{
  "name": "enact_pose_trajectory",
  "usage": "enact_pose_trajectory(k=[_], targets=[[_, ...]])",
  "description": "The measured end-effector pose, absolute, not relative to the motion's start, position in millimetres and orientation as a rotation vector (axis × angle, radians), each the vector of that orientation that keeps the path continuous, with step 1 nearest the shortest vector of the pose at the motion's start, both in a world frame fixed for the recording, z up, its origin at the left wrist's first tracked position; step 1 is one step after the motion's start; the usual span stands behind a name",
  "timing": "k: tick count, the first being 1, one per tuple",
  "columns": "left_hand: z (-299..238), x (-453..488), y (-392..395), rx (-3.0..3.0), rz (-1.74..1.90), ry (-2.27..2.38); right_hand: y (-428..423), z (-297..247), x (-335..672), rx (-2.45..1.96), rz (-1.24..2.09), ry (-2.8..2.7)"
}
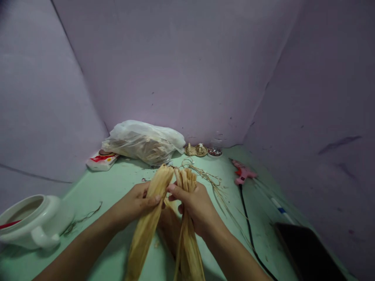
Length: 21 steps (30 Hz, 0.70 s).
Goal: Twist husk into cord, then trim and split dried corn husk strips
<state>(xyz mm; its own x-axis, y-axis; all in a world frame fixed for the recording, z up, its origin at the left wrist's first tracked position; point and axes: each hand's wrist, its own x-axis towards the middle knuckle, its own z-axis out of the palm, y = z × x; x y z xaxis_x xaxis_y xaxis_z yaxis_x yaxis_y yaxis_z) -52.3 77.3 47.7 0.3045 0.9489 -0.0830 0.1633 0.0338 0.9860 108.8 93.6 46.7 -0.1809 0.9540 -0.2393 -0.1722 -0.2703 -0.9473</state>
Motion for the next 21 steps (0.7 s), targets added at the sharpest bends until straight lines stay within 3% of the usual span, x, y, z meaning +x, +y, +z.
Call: enact_pose_trajectory(k=[4, 10, 17, 21], targets=[[45.6, -54.5, 79.8, 1.039, 0.822, 0.990, 106.2, 42.4, 118.4, -1.204, 1.455, -1.022], [38.0, -45.3, 78.4, 1.007, 0.704, 0.982, 108.3, 32.4, 115.8, -1.039, 1.709, -0.993], [36.6, -57.3, 91.9, 0.976, 1.025, 1.265, 119.7, 11.8, 113.8, -1.190, 1.768, -0.968], [48.7, -59.8, 89.0, 0.895, 0.960, 1.143, 120.3, 12.3, 113.2, -1.284, 1.463, -1.034]])
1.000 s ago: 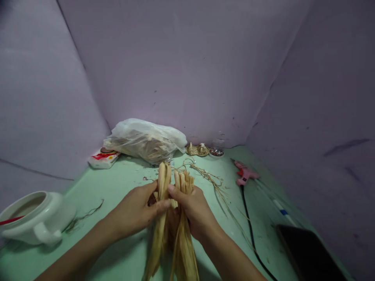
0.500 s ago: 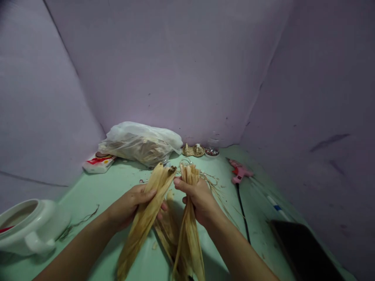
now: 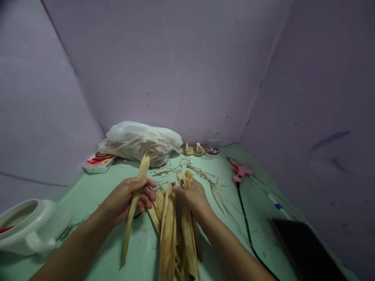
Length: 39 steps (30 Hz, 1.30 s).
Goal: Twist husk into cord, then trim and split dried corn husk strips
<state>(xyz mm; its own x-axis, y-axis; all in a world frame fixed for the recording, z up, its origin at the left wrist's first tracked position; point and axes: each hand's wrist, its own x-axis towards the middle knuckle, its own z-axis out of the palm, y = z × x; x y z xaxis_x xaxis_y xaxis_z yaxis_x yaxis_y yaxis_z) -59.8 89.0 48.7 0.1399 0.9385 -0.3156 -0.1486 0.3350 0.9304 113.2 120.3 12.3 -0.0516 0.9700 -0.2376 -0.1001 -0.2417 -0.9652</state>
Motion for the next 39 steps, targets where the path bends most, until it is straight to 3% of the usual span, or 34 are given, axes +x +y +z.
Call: enact_pose_trajectory(k=[2, 6, 9, 12, 14, 16, 22, 31, 39], targets=[[47.6, -51.8, 83.6, 0.884, 0.875, 1.077, 115.1, 19.7, 112.2, -1.238, 1.445, -0.998], [36.5, -28.0, 70.2, 0.885, 0.708, 0.970, 100.2, 31.9, 108.1, -0.991, 1.852, -1.067], [38.0, -26.2, 66.9, 1.026, 0.600, 0.996, 96.8, 31.7, 107.9, -0.974, 1.970, -1.050], [48.0, -47.6, 73.7, 1.603, 0.516, 1.264, 103.7, 30.5, 113.3, -1.028, 1.886, -0.920], [50.3, -66.9, 81.7, 1.906, 0.538, 1.716, 110.0, 31.7, 118.3, -1.059, 1.855, -0.876], [45.4, -81.8, 89.0, 2.017, 0.310, 1.986, 114.9, 34.0, 122.9, -1.091, 1.879, -0.847], [20.4, -81.8, 94.2, 2.142, -0.160, 2.012, 122.5, 46.7, 141.9, -1.160, 1.920, -0.765], [15.8, -83.3, 99.5, 2.167, -0.172, 2.091, 119.1, 60.4, 149.6, -1.188, 1.971, -0.695], [28.0, -103.1, 108.6, 1.958, 0.294, 2.069, 128.3, 33.0, 142.5, -1.179, 1.833, -0.913]])
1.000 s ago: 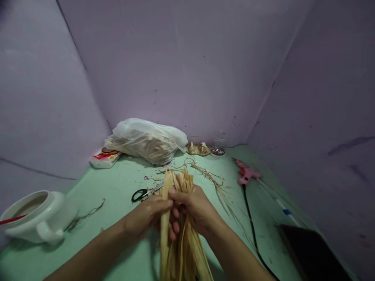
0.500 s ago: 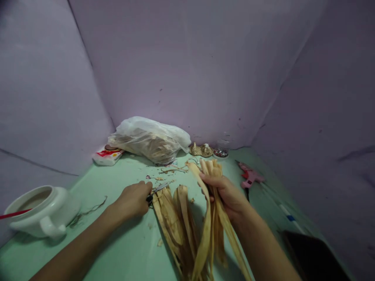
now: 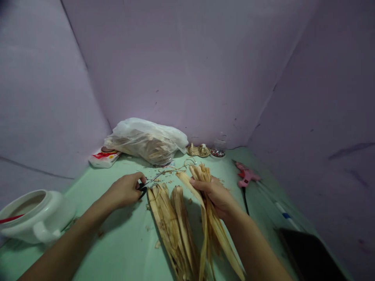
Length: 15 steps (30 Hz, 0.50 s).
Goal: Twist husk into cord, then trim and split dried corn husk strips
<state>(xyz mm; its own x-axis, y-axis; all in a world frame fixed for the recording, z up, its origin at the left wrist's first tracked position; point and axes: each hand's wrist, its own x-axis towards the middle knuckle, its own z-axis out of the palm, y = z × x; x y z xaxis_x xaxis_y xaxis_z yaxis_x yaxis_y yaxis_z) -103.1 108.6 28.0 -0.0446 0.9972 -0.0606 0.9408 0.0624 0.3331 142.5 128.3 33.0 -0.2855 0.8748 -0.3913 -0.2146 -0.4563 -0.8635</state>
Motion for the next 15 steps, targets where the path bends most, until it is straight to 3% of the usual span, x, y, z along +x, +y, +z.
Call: enact_pose_trajectory(k=[7, 15], targets=[[46.3, -84.8, 100.6, 1.180, 0.894, 1.355, 130.6, 29.7, 139.6, -1.084, 1.779, -0.855], [44.9, -66.9, 89.7, 0.959, 0.896, 0.960, 135.3, 24.5, 145.8, -1.026, 1.698, -0.914]])
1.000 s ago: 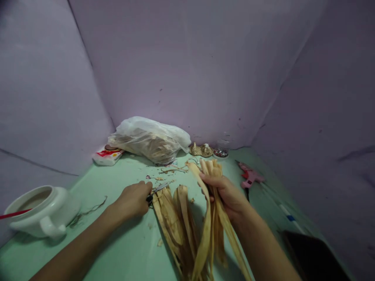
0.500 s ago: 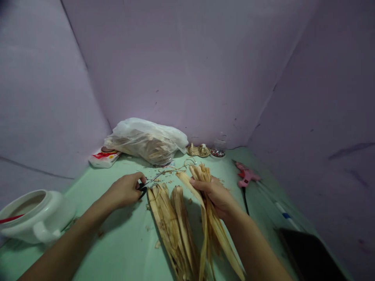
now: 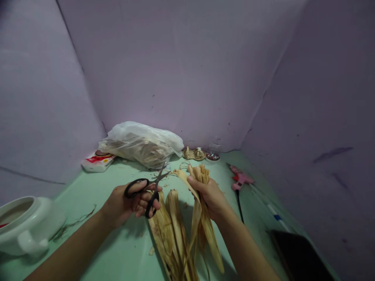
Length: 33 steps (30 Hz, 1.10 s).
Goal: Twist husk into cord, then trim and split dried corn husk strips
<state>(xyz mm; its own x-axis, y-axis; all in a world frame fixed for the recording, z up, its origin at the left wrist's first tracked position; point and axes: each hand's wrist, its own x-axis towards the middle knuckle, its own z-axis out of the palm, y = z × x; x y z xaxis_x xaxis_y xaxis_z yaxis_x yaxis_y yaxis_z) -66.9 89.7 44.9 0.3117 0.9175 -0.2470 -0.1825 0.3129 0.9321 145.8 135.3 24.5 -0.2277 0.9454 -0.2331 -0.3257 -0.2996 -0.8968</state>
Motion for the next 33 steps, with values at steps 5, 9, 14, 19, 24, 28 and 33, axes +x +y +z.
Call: enact_pose_trajectory(k=[5, 9, 14, 19, 24, 28, 33], targets=[[38.8, -61.6, 86.1, 1.119, 0.811, 1.031, 134.3, 27.1, 144.4, -1.015, 1.638, -0.970], [37.5, -57.0, 84.7, 1.147, 0.779, 1.010, 128.6, 27.1, 136.8, -1.028, 1.646, -1.030], [41.5, -53.6, 83.4, 1.102, 0.815, 1.051, 122.0, 28.4, 129.6, -1.043, 1.655, -1.090], [39.3, -50.8, 83.5, 1.045, 0.822, 1.124, 124.0, 28.3, 131.6, -1.080, 1.623, -1.123], [35.7, -49.8, 85.1, 1.037, 0.848, 1.154, 128.1, 25.2, 134.9, -1.106, 1.506, -1.214], [38.0, -56.3, 89.2, 1.028, 0.961, 1.119, 131.2, 24.3, 142.8, -1.123, 1.476, -1.322], [45.6, -69.2, 93.9, 1.025, 1.112, 1.149, 134.6, 23.5, 147.7, -1.316, 1.402, -1.535]])
